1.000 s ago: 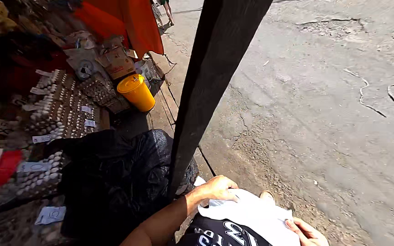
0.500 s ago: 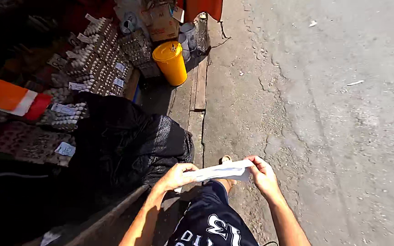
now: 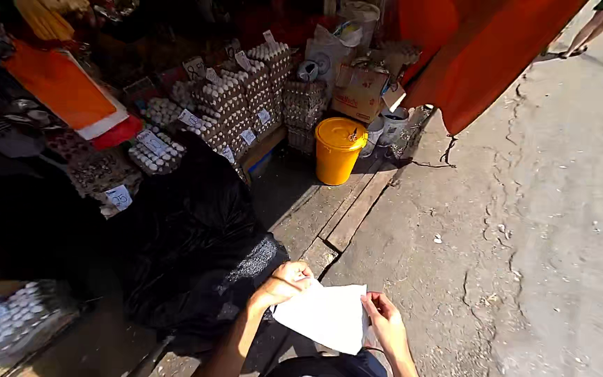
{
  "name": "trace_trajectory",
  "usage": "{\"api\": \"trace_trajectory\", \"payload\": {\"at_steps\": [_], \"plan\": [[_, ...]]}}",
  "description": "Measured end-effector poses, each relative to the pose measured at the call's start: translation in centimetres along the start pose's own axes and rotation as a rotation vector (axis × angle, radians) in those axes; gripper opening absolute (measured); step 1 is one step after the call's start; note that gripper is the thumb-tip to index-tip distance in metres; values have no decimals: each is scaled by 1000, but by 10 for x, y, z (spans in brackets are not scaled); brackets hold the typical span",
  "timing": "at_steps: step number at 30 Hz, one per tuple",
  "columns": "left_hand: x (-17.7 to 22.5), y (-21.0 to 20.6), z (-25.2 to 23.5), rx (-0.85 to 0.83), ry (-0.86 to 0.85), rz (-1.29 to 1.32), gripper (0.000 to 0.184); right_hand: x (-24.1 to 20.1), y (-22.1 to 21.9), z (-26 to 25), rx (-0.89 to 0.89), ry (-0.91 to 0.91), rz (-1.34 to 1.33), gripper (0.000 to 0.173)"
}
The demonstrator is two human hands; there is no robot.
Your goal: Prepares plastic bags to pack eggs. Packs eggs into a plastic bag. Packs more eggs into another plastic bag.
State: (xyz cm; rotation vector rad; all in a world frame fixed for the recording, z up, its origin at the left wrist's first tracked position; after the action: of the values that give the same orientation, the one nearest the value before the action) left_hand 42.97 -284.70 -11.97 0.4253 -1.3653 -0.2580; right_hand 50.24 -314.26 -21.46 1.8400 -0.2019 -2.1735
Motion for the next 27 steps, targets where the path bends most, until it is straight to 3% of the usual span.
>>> {"api": "trace_trajectory", "payload": {"at_steps": [5,7,10,14,17,19,21,23,27], "plan": [[-55,28,-86,206,162,-47,27,-2,3,-126,-133,-86,220,24],[-78,38,-126,314,229,-97,36,-15,-2,-195,-156,-53,242,25],[-70,55,-186,530,336,63,34,-63,-35,-309,-197,101,222,25],[-20,77,-284,696,247,282,31,-178,-131,-417,-513,344,140,37],[2,80,-345,829,188,538,31,-263,-202,-447,-954,466,452,64],[4,85,-382,916,208,762,33,-297,-246,-461,-1153,576,601,68],[-12,102,-417,992,202,923,35,-313,-289,-487,-1249,656,588,57],[-44,128,-449,1023,143,1049,48,-320,-332,-527,-1294,665,516,46],[-97,215,-526,878,8,1220,70,-319,-419,-633,-1209,635,487,44]]}}
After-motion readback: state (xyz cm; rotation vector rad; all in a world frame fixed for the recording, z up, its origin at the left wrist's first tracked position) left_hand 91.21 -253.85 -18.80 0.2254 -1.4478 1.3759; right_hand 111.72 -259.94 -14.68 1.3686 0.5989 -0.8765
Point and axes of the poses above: each hand's wrist, its own z-axis away from the middle knuckle, its own y-axis out of the back of the hand, x = y × z, the point moved 2 cm from there along -z, towards the middle knuckle, and after that the axes turned 9 degrees about x, right-handed, at the moved point
